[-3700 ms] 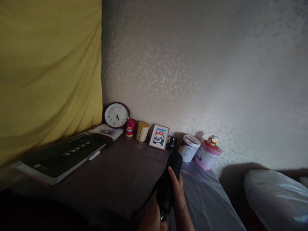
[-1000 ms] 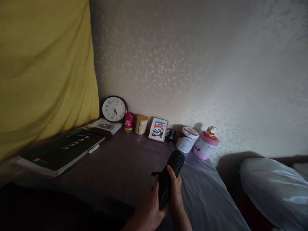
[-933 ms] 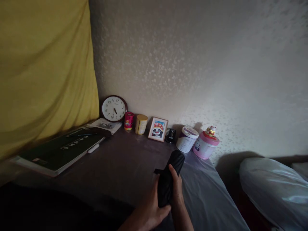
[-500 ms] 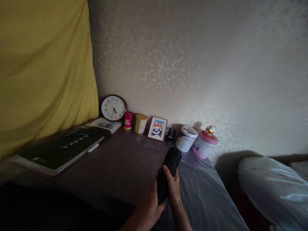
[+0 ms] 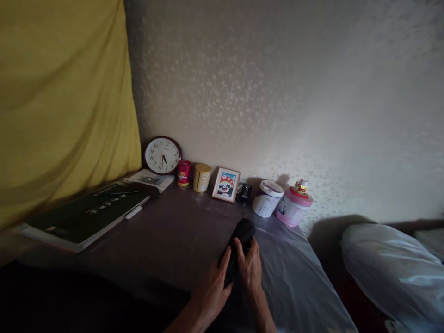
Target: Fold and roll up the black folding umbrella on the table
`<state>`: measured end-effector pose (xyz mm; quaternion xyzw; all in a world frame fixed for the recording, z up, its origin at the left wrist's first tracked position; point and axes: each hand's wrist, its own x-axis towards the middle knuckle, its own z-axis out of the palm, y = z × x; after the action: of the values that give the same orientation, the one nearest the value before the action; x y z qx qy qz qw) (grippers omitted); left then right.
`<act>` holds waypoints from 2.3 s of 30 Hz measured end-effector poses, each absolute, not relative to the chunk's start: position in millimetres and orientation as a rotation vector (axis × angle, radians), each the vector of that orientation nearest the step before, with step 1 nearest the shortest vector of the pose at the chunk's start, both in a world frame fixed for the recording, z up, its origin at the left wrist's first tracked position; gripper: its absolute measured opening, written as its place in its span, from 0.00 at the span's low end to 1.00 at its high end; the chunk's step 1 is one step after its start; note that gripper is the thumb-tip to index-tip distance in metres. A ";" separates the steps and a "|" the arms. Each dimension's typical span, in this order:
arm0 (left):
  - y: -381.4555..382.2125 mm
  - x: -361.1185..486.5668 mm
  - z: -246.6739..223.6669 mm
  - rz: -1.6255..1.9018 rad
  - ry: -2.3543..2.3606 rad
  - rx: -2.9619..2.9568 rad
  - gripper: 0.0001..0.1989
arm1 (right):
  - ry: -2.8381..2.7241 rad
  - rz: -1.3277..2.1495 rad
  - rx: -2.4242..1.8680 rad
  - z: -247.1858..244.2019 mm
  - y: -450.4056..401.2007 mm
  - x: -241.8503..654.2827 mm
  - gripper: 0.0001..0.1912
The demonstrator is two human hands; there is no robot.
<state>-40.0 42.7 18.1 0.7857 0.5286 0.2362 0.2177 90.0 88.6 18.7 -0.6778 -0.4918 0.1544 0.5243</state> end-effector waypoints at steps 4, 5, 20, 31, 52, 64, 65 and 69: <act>39.3 -39.3 18.5 0.415 1.566 2.240 0.39 | -1.385 0.257 -1.588 0.3 84.5 97.4 0.26; 38.3 -39.2 18.8 0.390 1.577 2.251 0.38 | -1.439 0.268 -1.517 -2.0 83.4 100.0 0.21; 35.6 -38.0 14.9 0.428 1.607 2.195 0.29 | -1.298 0.863 -1.178 8.8 59.8 124.1 0.09; 33.4 -39.0 9.7 0.420 1.610 2.268 0.29 | -1.426 1.003 -1.198 28.9 75.4 117.0 0.09; 30.0 -53.2 26.8 0.240 1.506 2.334 0.32 | -1.794 0.649 -1.253 31.6 86.6 105.2 0.07; 21.5 -69.2 29.1 0.182 1.528 2.223 0.47 | -1.014 0.873 -1.391 9.4 70.0 149.8 0.21; 20.7 -69.4 29.9 0.163 1.531 2.230 0.48 | -1.033 0.856 -1.391 9.1 67.5 147.9 0.21; 18.2 -69.3 31.0 0.105 1.543 2.272 0.48 | -1.228 0.730 -1.313 19.3 66.4 125.8 0.15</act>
<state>-69.3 18.2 31.0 0.8106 0.5507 0.0376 0.1952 125.8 66.4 19.3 -0.5582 -0.5222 0.3102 0.5652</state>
